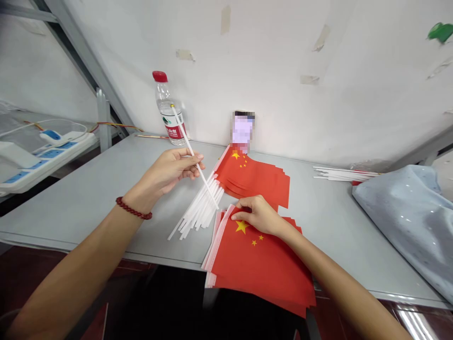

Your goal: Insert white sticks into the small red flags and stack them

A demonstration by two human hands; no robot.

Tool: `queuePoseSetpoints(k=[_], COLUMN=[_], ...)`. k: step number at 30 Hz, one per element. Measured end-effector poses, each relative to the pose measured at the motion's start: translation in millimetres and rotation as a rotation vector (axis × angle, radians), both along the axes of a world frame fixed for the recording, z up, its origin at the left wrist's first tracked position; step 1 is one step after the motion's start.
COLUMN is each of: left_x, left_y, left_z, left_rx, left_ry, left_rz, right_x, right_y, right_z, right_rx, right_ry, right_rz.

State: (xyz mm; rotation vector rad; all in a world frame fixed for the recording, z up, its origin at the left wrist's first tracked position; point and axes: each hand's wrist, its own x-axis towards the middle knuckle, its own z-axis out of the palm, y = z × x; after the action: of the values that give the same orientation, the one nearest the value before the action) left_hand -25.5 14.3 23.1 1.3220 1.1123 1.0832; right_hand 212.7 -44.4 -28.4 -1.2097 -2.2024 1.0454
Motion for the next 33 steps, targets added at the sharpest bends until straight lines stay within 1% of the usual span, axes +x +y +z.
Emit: queuePoseSetpoints(k=[2,6,8,10,12,16,18,21,27,30,33], left_x=[-1,1,4,8,10,11,11,11,15,17,18], left_y=[1,0,-2,-4,-6,-6,-6,-6,-9,-11,-13], left_z=[-0.2,-0.4,-0.4,-0.3,-0.3,-1.5,-2.6,-4.0,-6.9,-7.6,-6.0], left_rx=[-0.024,-0.035,-0.025,-0.02,-0.026,-0.046,-0.048,-0.03,-0.002,-0.015,-0.019], left_ry=[-0.015,-0.049,-0.053,-0.041,-0.022,0.003,0.013,0.033,0.056,0.042,0.041], left_rz=[0.004,-0.023,-0.044,-0.053,-0.054,-0.031,-0.012,-0.012,-0.109,-0.161,-0.16], right_x=[0,-1,-2,-1,-1,0,1,0,0,2,5], right_y=[-1,-3,-3,-3,-2,-1,0,2,-1,-1,0], right_z=[2.4,2.3,0.2,-1.2,-0.9,1.5,1.4,0.7,6.1,9.3,10.9], right_rx=[0.072,0.287,0.379,0.427,0.395,0.191,0.096,0.007,0.069,0.074,0.029], right_ry=[-0.03,-0.084,-0.066,-0.016,0.042,0.132,0.185,0.262,0.307,0.327,0.368], right_rz=[0.007,0.034,0.048,0.023,-0.047,-0.252,-0.305,-0.294,-0.196,-0.189,-0.196])
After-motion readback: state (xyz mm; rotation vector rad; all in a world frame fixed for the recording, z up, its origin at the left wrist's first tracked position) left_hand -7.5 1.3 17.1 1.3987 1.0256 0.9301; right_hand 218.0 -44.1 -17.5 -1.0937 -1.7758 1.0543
